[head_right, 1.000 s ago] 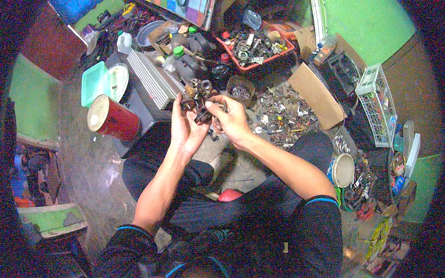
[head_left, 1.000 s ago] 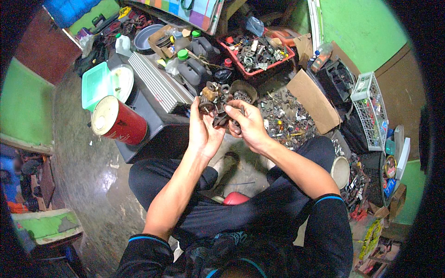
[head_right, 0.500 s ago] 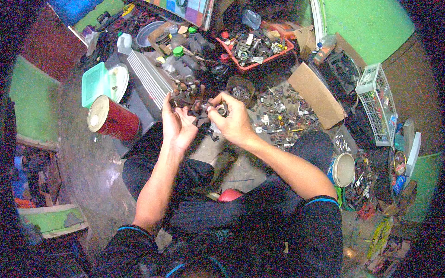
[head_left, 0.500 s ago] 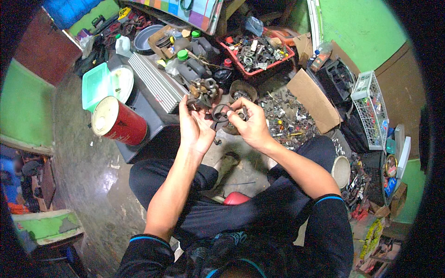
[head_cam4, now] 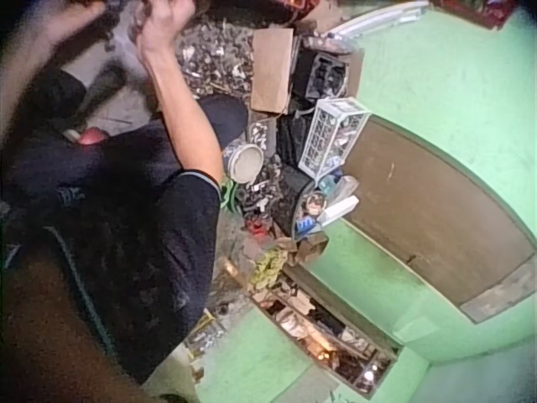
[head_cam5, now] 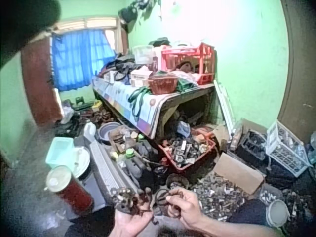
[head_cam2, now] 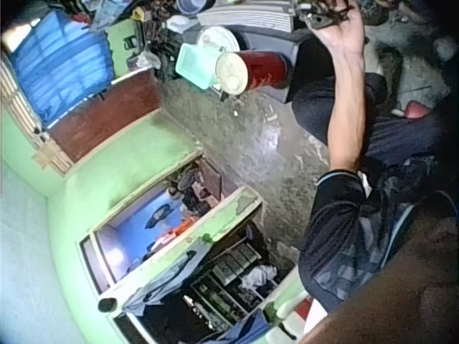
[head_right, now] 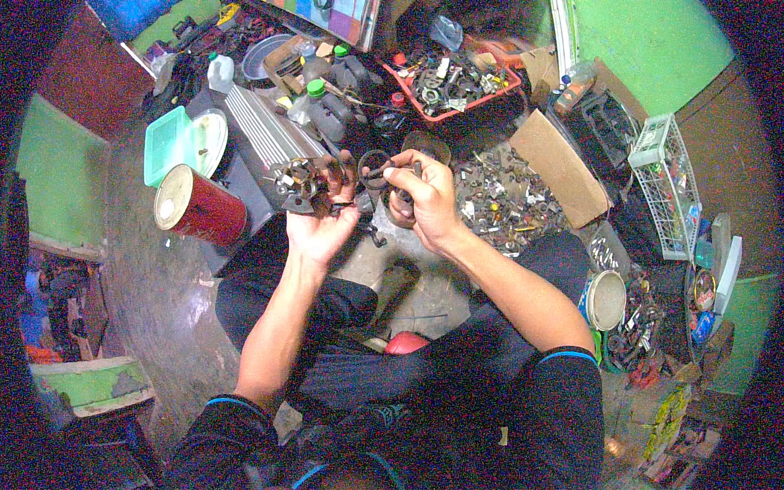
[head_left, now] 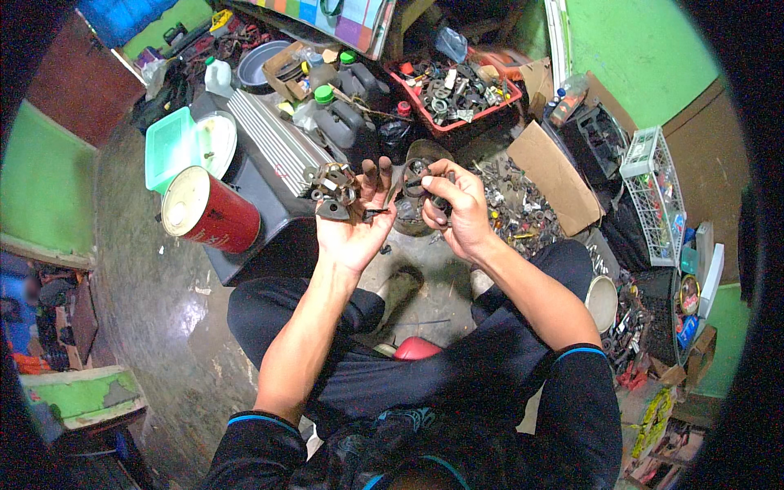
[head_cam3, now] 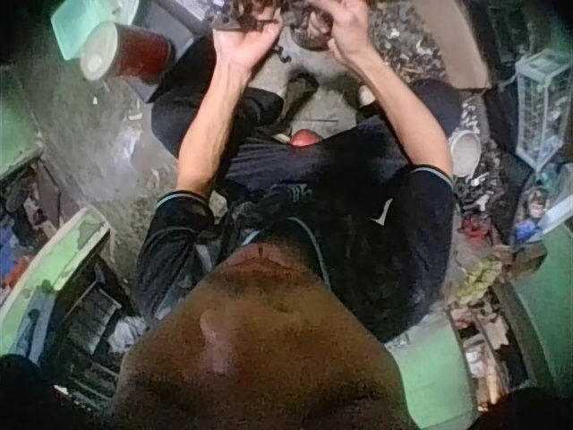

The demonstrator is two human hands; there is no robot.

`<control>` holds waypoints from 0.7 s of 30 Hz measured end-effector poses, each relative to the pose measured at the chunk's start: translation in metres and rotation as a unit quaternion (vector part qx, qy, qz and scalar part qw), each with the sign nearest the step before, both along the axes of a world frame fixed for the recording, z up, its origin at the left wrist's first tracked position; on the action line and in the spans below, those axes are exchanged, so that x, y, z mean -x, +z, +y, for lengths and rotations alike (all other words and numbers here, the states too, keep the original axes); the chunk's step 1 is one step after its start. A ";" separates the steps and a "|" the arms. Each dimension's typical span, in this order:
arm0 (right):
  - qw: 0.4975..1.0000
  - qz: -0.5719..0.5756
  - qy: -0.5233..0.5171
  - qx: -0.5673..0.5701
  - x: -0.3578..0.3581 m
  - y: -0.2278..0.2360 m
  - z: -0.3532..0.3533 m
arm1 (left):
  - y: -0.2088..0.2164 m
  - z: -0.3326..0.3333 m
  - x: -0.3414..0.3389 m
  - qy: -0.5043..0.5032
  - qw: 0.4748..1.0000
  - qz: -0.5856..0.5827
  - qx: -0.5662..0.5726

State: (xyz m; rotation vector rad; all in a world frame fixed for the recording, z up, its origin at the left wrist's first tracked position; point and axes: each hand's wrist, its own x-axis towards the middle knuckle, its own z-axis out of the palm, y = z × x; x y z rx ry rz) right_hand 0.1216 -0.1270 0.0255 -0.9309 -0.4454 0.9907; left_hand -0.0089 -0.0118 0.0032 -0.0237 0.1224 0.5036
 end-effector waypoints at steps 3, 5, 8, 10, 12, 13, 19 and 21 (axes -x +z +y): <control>1.000 -0.008 -0.014 0.005 0.001 -0.001 0.003 | 0.003 0.000 0.000 0.008 0.999 0.028 0.045; 1.000 -0.010 -0.020 0.008 -0.002 -0.001 0.004 | 0.006 0.000 0.000 0.005 0.999 0.000 0.052; 0.999 -0.002 -0.041 0.026 -0.004 0.002 0.005 | 0.010 -0.003 -0.001 0.015 0.997 -0.012 0.080; 0.998 -0.015 -0.046 0.032 -0.005 0.002 0.004 | 0.011 -0.003 -0.002 0.019 0.995 -0.006 0.098; 0.999 -0.020 -0.041 0.030 -0.006 0.001 0.004 | 0.009 -0.001 -0.003 0.018 0.994 0.005 0.110; 0.998 -0.031 -0.037 0.032 -0.006 0.000 0.004 | 0.008 0.000 -0.003 0.021 0.993 0.025 0.110; 0.989 -0.120 -0.040 0.078 -0.004 0.002 0.005 | 0.001 0.006 -0.001 -0.007 0.989 0.137 -0.050; 0.976 -0.184 -0.047 0.102 -0.004 0.001 0.005 | 0.005 -0.001 -0.005 0.018 0.984 0.180 -0.006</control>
